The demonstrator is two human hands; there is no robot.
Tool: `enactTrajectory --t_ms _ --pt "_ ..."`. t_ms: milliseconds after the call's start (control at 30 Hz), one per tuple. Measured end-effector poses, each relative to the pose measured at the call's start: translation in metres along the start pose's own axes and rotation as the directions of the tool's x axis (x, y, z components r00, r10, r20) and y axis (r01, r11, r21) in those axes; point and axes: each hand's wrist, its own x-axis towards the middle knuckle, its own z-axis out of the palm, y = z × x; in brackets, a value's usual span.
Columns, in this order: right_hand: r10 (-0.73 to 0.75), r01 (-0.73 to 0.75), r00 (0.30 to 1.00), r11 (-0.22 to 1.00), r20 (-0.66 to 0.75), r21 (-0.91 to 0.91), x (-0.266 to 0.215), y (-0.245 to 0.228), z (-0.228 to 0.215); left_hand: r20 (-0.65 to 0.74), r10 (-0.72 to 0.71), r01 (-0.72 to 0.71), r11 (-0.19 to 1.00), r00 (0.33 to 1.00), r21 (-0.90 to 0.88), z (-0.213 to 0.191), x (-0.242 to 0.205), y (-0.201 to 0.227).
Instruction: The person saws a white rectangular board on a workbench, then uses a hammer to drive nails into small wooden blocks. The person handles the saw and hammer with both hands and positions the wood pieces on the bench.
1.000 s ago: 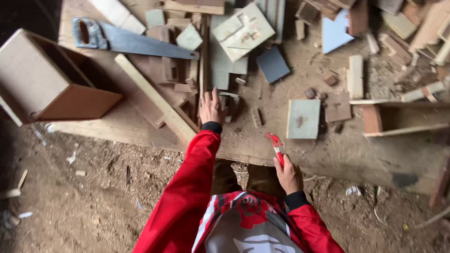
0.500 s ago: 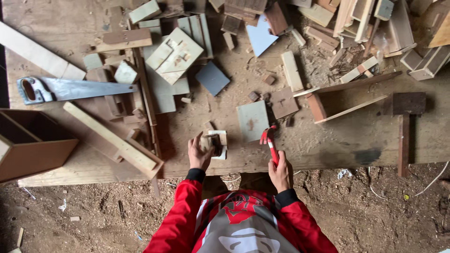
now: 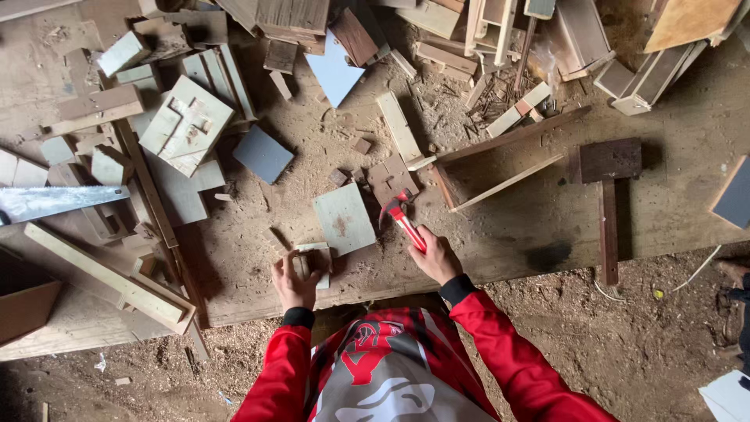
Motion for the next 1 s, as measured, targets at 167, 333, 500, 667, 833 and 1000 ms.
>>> enactTrajectory --t_ms 167,333,500,667,833,1000 --pt "-0.057 0.057 0.994 0.998 -0.092 -0.008 0.001 0.006 0.006 -0.084 0.03 -0.019 0.991 0.996 0.135 -0.013 -0.003 0.015" --pt "0.039 -0.042 0.995 0.999 -0.087 -0.032 0.01 -0.018 -0.014 -0.172 0.142 -0.142 0.99 0.975 0.014 -0.014 0.026 0.028" --pt "-0.04 0.042 0.976 0.999 -0.212 0.001 -0.024 -0.034 -0.033 -0.113 0.322 -0.303 0.941 0.94 0.152 -0.024 0.039 0.022" --pt "0.184 -0.197 0.939 0.98 -0.291 -0.015 -0.044 -0.03 -0.044 0.122 0.335 -0.352 0.923 0.934 0.157 -0.032 0.052 0.012" --pt "0.216 -0.227 0.912 0.974 -0.35 0.01 -0.071 -0.014 -0.053 -0.019 0.207 -0.198 0.957 0.978 0.21 -0.051 0.057 -0.023" --pt "0.13 -0.163 0.886 0.986 -0.446 -0.036 -0.093 0.001 -0.057 -0.253 0.14 -0.037 0.927 0.957 0.374 -0.052 0.053 -0.002"
